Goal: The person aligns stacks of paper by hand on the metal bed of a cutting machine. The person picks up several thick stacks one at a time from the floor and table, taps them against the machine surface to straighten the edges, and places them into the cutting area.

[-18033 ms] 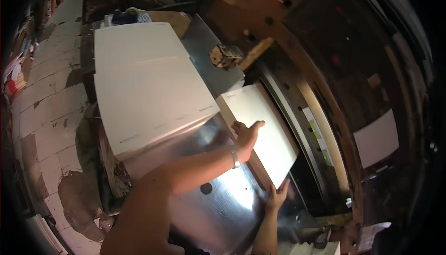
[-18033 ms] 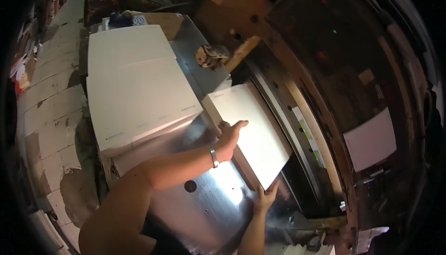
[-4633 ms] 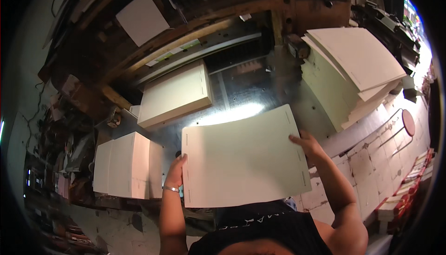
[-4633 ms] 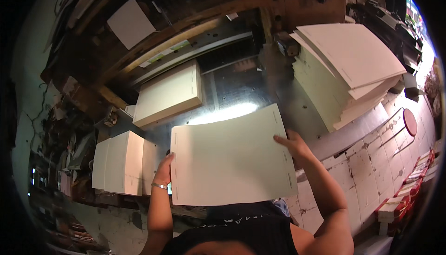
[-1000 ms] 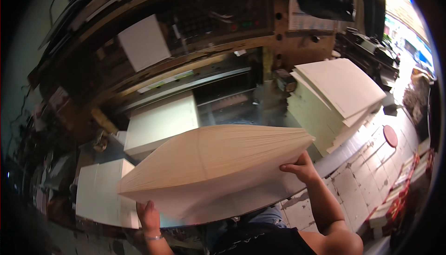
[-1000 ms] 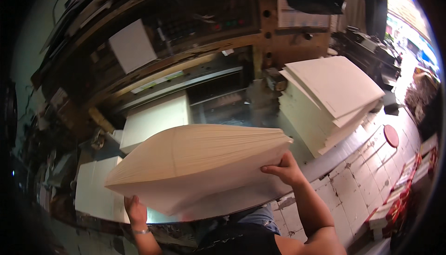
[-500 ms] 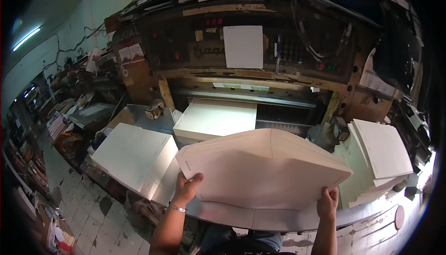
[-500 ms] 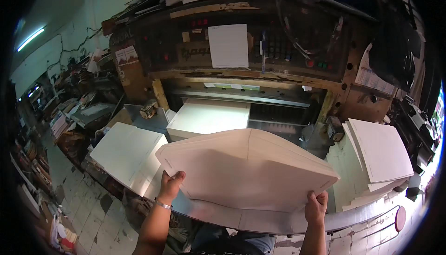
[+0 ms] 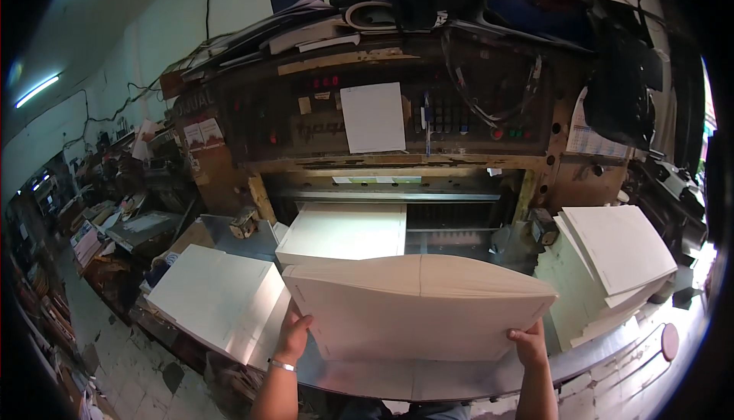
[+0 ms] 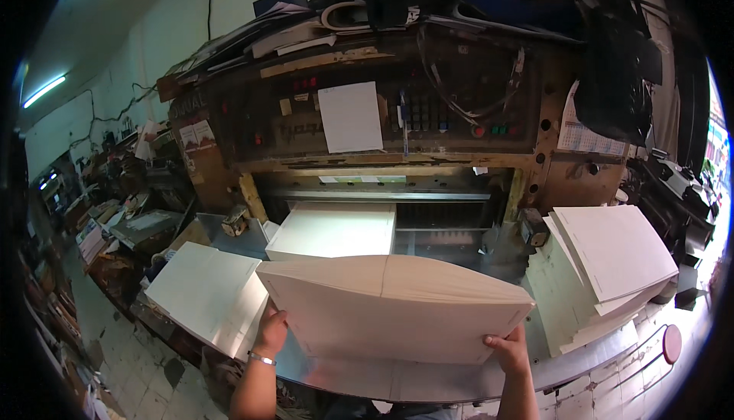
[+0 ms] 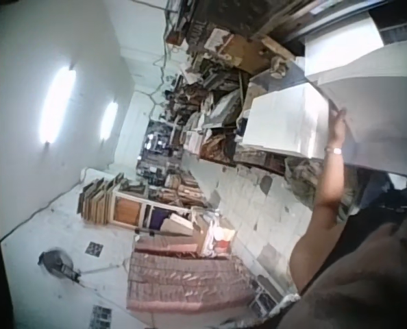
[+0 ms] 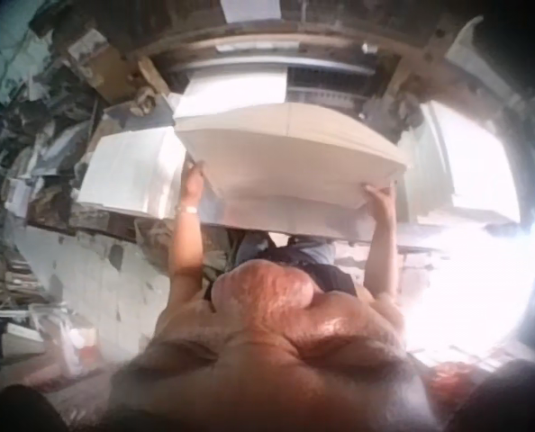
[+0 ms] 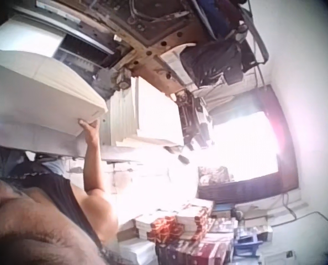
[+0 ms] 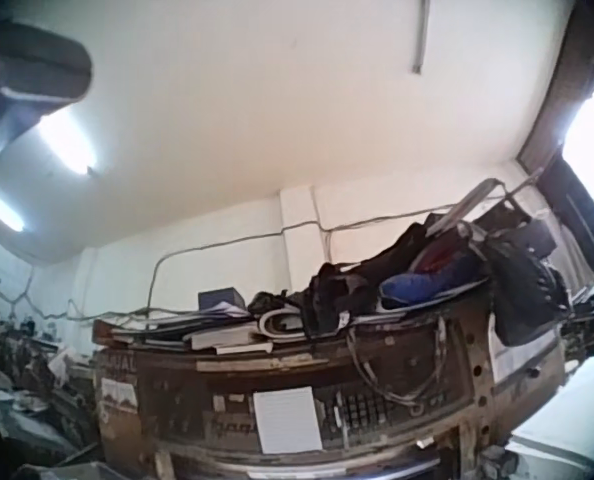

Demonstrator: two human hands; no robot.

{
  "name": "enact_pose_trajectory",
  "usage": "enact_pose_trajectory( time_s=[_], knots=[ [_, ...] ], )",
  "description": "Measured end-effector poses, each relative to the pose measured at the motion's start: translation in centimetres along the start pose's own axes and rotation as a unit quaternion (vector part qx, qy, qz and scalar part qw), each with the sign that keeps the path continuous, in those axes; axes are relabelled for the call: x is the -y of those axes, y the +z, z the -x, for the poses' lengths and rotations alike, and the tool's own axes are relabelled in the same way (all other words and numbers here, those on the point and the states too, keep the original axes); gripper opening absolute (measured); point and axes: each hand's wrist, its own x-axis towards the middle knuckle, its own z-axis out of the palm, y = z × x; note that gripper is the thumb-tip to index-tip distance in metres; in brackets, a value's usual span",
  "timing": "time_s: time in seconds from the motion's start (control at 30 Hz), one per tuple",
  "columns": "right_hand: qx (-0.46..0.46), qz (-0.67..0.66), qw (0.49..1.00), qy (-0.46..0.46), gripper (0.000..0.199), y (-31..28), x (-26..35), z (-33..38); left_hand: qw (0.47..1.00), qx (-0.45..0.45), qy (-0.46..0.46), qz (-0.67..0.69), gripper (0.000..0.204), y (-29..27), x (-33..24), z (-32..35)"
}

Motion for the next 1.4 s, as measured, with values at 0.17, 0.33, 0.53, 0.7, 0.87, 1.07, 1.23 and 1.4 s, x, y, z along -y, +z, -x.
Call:
enact_pose_trajectory(
  time_s=[0.17, 0.33, 0.53, 0.7, 0.87, 1.07, 1.23, 1.4],
  knots=[
    [0.006, -0.022, 1.000, 0.001, 0.062, 0.0, -1.2, 0.2, 0.994, -0.037, -0.035, -0.097, 0.062, 0.6, 0.2, -0.1],
    [-0.068, 0.013, 0.997, 0.028, 0.062, 0.0, -1.5, 0.6, 0.991, -0.065, -0.052, -0.104, 0.041, 1.5, -0.3, 0.8],
    [-0.045, -0.007, 0.999, 0.029, 0.064, -0.2, -0.4, 1.2, 0.996, -0.074, 0.006, -0.040, 0.046, 0.9, -0.7, 1.8],
    [-0.040, 0.001, 0.999, -0.029, 0.065, 1.0, -1.1, 0.4, 0.990, -0.126, -0.060, -0.023, 0.047, -0.1, -0.4, 2.1],
    [-0.075, 0.065, 0.994, -0.034, 0.041, 1.9, -1.9, -0.3, 0.987, -0.070, -0.065, -0.127, 0.045, -0.4, 0.1, 1.6],
    [-0.073, 0.065, 0.994, -0.042, 0.043, 1.4, -2.6, 0.2, 0.993, -0.064, -0.008, -0.104, 0.044, -0.7, -0.7, 1.6],
    [-0.137, 0.056, 0.989, -0.022, 0.051, 1.4, -3.7, 0.3, 0.993, -0.051, -0.056, -0.087, 0.038, 0.0, -0.3, 1.8],
    [-0.128, 0.076, 0.989, 0.000, 0.051, 1.5, -3.8, 0.6, 0.994, -0.075, 0.000, -0.075, 0.036, 0.3, 0.1, 1.6]
  ],
)
